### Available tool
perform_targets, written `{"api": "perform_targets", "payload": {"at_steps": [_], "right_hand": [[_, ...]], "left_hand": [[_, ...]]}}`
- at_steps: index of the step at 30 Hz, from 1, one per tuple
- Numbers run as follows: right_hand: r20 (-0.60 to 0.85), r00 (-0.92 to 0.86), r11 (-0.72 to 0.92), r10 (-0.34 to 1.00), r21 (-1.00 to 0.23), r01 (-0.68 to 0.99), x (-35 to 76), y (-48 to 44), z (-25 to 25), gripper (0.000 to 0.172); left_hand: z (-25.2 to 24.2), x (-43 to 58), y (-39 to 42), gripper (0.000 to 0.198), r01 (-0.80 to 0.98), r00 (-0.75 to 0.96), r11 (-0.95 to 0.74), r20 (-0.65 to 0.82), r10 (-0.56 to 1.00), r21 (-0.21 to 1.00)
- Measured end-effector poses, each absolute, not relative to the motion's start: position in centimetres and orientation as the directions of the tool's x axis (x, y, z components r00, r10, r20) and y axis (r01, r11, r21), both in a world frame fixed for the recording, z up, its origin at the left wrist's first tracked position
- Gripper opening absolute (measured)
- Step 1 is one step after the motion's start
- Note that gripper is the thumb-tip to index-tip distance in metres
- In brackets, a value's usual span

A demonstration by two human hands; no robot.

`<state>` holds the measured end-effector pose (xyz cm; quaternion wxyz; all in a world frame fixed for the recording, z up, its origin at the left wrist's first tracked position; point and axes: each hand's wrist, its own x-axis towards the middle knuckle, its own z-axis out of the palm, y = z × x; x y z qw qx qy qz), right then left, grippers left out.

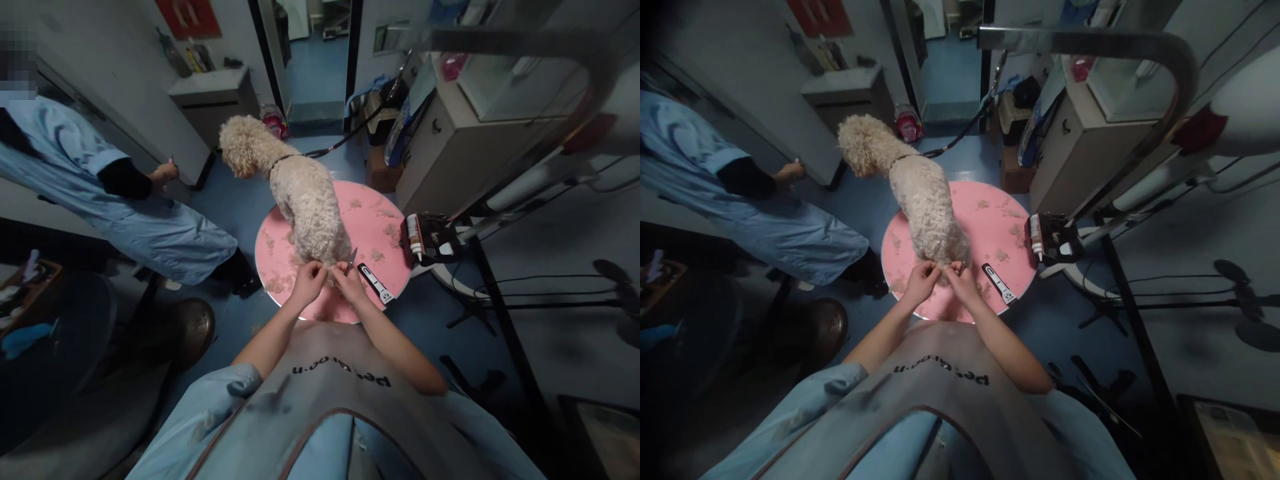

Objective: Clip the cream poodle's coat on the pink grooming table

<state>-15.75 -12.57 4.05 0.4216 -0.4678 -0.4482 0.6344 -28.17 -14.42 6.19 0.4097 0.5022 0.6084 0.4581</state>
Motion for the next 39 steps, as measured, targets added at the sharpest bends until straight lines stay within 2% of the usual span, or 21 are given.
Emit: {"api": "perform_targets", "payload": {"at_steps": [4,8,12,15,17,19,22,24,26,29,33,39], "right_hand": [[-0.151,-0.158,-0.166,0.976,-0.983,-0.085,-16.3,-12.1,4.6,0.027],[-0.235,-0.040,-0.239,0.971,-0.960,-0.146,-15.9,-11.6,5.0,0.025],[-0.333,-0.211,-0.371,0.919,-0.911,-0.179,-15.2,-12.1,5.3,0.028],[-0.316,-0.285,-0.374,0.905,-0.909,-0.182,-15.1,-13.0,5.4,0.029],[-0.303,-0.307,-0.369,0.902,-0.911,-0.185,-15.3,-13.6,5.3,0.029],[-0.306,-0.324,-0.379,0.895,-0.905,-0.193,-15.6,-14.0,5.1,0.029],[-0.314,-0.285,-0.377,0.906,-0.905,-0.200,-16.0,-14.0,4.9,0.028],[-0.313,-0.168,-0.346,0.935,-0.908,-0.235,-15.9,-13.6,4.8,0.030],[-0.324,-0.013,-0.315,0.946,-0.908,-0.275,-15.8,-13.3,4.7,0.031],[-0.302,0.077,-0.279,0.950,-0.934,-0.223,-15.7,-13.3,4.7,0.032],[-0.272,-0.038,-0.275,0.961,-0.953,-0.130,-16.7,-14.1,4.6,0.035],[-0.295,0.033,-0.271,0.955,-0.912,-0.309,-18.1,-14.1,4.5,0.026]], "left_hand": [[6.5,-28.5,-14.5,0.023,0.077,-0.196,0.120,-0.103,0.975,0.990],[6.8,-29.7,-14.4,0.017,-0.014,-0.259,0.178,-0.175,0.950,0.984],[6.7,-30.8,-14.6,0.013,0.082,-0.208,0.161,-0.141,0.968,0.984],[6.9,-30.5,-15.2,0.016,0.128,-0.253,0.136,-0.100,0.962,0.982],[7.1,-29.8,-15.5,0.022,0.117,-0.211,0.170,-0.143,0.967,0.978],[7.0,-29.0,-15.4,0.029,0.025,-0.129,0.254,-0.249,0.960,0.967],[6.5,-28.4,-14.9,0.034,-0.228,-0.052,0.369,-0.390,0.919,0.901],[6.0,-28.5,-14.6,0.036,-0.363,-0.038,0.368,-0.408,0.912,0.856],[5.8,-28.9,-14.5,0.034,-0.419,-0.043,0.336,-0.388,0.921,0.844],[5.9,-29.5,-14.9,0.029,-0.335,-0.049,0.323,-0.359,0.932,0.885],[6.4,-29.8,-15.5,0.025,-0.102,-0.048,0.290,-0.295,0.954,0.952],[5.4,-30.4,-14.6,0.023,-0.066,-0.132,0.254,-0.260,0.956,0.965]]}}
